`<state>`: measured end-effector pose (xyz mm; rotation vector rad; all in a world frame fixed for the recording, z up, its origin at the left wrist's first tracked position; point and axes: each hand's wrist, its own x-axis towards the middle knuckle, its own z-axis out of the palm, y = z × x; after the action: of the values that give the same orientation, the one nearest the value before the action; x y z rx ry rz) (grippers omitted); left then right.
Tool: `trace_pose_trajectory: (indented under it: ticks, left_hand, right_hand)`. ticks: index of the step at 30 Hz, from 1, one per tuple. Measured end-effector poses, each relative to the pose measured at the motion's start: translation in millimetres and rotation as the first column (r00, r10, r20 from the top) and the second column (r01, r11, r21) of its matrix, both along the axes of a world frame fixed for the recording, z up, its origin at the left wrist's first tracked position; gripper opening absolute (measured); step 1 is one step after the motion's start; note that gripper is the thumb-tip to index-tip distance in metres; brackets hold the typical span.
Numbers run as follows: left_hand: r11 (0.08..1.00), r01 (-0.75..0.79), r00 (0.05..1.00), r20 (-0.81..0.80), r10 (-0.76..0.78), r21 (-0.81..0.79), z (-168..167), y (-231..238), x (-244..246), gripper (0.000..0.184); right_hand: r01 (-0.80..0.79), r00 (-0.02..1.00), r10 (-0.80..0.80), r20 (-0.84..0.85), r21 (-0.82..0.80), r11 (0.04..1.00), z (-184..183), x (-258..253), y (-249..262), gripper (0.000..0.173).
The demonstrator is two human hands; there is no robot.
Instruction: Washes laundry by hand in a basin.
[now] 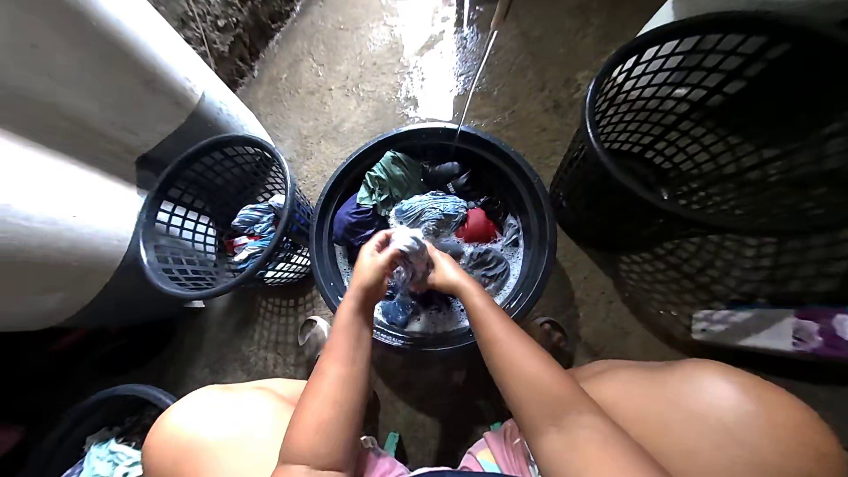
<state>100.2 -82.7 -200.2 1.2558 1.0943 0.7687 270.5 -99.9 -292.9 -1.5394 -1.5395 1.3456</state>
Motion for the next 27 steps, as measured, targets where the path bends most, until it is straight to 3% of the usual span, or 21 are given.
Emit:
trace_pose_trajectory:
  ticks: [1,3,4,5,7,9,11,13,15,16,18,20,21,22,24,26,27]
  left_hand:
    - [0.994,-0.097,0.97,0.219,0.106,-0.055,14,-4,-4,0.035]
    - [0.898,-0.331,0.757,0.487,0.435,-0.288,27,-9,-5,0.046]
    - [0.817,-0.415,0.661,0.485,0.573,-0.399,24,-9,-4,0.053]
    - [0.758,-0.454,0.633,0.428,0.645,-0.469,17,-8,-1,0.061]
    - [0.732,-0.426,0.703,0.315,0.638,-0.531,0,-12,13,0.071]
    - [0.782,-0.309,0.684,0.445,0.578,-0.541,-5,-15,23,0.07]
    - [0.809,-0.302,0.622,0.54,0.567,-0.504,2,-3,21,0.068]
    - [0.812,-0.396,0.606,0.543,0.581,-0.428,13,16,15,0.051]
    - [0.856,-0.469,0.692,0.51,0.51,-0.219,24,25,10,0.024]
    - [0.895,-0.444,0.788,0.459,0.411,-0.04,28,22,8,0.025]
    - [0.918,-0.244,0.95,0.267,0.162,0.312,32,10,6,0.033]
    - [0.87,-0.058,0.989,0.149,-0.018,0.489,30,-1,9,0.039]
    - [0.86,-0.05,0.985,0.168,-0.042,0.508,27,-6,12,0.034]
    - [0.868,-0.094,0.974,0.227,-0.022,0.488,23,-9,15,0.026]
    - [0.918,-0.237,0.931,0.343,0.122,0.319,20,-14,20,0.013]
    - [0.939,-0.338,0.896,0.325,0.302,0.061,21,-14,25,0.021]
    - [0.931,-0.364,0.889,0.282,0.361,-0.043,23,-11,26,0.029]
  right_hand:
    - [0.082,0.996,-0.081,-0.049,0.038,0.996,1,-6,-2,0.089]
    - [0.318,0.926,-0.27,-0.264,0.163,0.934,17,-20,-3,0.068]
    - [0.408,0.86,-0.302,-0.411,0.2,0.891,31,-28,-2,0.064]
    - [0.452,0.788,-0.282,-0.548,0.202,0.869,47,-35,-2,0.062]
    - [0.459,0.684,-0.215,-0.697,0.183,0.869,78,-49,-2,0.061]
    - [0.441,0.656,-0.182,-0.733,0.177,0.88,94,-57,-3,0.056]
    - [0.411,0.706,-0.172,-0.687,0.2,0.889,92,-48,-4,0.053]
    - [0.309,0.783,-0.118,-0.611,0.217,0.926,76,-24,-5,0.064]
    - [0.137,0.771,-0.078,-0.632,0.044,0.99,63,-2,-4,0.086]
    - [0.044,0.696,-0.083,-0.713,-0.073,0.996,61,3,-4,0.09]
    - [-0.076,0.481,-0.168,-0.861,-0.232,0.97,65,-1,-8,0.063]
    - [-0.062,0.343,-0.355,-0.87,-0.398,0.915,82,-14,-7,0.07]
    - [0.006,0.311,-0.454,-0.835,-0.476,0.879,90,-20,-4,0.069]
    - [0.097,0.267,-0.523,-0.81,-0.517,0.851,95,-25,0,0.057]
    - [0.314,0.267,-0.555,-0.788,-0.473,0.823,101,-30,7,0.031]
    - [0.498,0.432,-0.506,-0.746,-0.27,0.824,105,-35,9,0.012]
    - [0.556,0.551,-0.461,-0.695,-0.107,0.824,102,-38,9,0.011]
